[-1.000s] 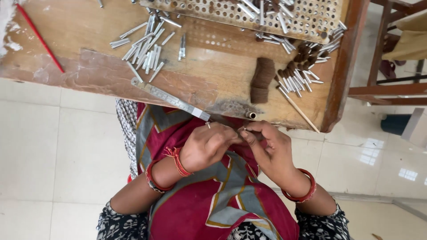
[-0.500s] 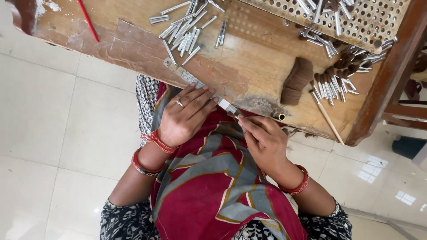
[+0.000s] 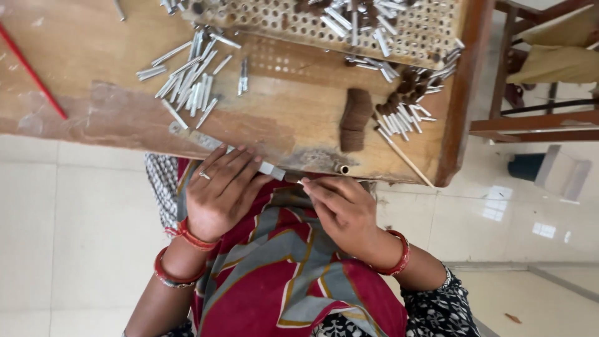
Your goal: The person assembles small metal-cased brushes by inserting bristle bundles into silver tubes and securing them with a wooden stick.
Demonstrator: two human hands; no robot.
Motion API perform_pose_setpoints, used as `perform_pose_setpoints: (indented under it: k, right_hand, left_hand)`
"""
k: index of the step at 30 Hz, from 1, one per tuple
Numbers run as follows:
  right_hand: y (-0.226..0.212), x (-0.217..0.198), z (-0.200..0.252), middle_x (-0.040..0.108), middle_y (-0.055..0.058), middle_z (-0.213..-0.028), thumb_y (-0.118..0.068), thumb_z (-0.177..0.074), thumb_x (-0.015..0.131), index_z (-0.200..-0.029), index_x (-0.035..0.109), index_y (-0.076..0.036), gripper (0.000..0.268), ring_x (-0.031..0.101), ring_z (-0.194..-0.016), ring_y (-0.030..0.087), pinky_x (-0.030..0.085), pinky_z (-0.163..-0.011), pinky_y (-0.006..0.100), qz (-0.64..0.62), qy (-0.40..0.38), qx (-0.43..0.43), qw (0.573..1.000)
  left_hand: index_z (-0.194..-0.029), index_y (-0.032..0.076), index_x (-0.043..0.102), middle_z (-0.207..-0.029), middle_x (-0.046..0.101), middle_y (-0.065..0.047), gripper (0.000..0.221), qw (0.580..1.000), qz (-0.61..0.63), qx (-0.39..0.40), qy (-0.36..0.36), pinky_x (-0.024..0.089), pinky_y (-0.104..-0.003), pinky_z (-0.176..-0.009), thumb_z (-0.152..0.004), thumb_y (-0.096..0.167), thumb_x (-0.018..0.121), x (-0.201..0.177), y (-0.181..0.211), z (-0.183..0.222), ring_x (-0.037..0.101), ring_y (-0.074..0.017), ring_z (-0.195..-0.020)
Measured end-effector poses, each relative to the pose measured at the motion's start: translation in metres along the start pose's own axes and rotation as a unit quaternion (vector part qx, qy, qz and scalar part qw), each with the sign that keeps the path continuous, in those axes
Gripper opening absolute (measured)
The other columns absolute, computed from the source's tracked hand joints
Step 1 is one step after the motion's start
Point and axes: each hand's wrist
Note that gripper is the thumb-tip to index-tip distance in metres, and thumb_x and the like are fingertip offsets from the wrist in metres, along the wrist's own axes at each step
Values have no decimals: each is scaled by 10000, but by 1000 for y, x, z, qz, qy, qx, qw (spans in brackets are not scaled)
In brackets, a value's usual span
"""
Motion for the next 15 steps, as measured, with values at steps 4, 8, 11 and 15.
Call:
perform_pose_setpoints:
  k: [4,8,11,15]
  right_hand:
    - [20,-40,-4,731,62,-995,-4,-869,776,-1131,779,-87,275,655,-869,224,513,-761,351,113,100,36,988]
    - [71,-67,-10,721,76,-1004,-49,-911,797,-1139,792,-125,240,614,-966,266,506,-852,385,222,143,119,957]
    - [90,-74,-4,713,80,-1051,-48,-935,788,-1176,784,-120,251,590,-1026,284,495,-907,401,241,152,134,949]
    - [74,-61,12,667,75,-1146,12,-922,737,-1118,771,-136,248,536,-1140,324,462,-956,428,248,106,99,958]
  left_hand:
    - [-1124,0,728,-1197,724,-126,305,998,64,-1,1,539,-470,-1078,-882,132,857,8,7,-40,696,-293,-1163]
    - [-1170,14,701,-1213,721,-137,351,987,152,-8,-58,543,-457,-1053,-870,138,833,36,9,-82,692,-315,-1156]
    - [-1234,11,661,-1247,696,-159,461,976,188,2,-114,538,-440,-1012,-828,147,833,66,5,-109,666,-345,-1160]
    - [-1273,3,609,-1233,659,-178,607,960,202,44,-187,526,-437,-968,-733,148,846,101,-2,-132,626,-375,-1143]
Point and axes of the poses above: each hand's wrist, its own z-axis away from the middle knuckle, its own x-axis out of the palm, y = z × x
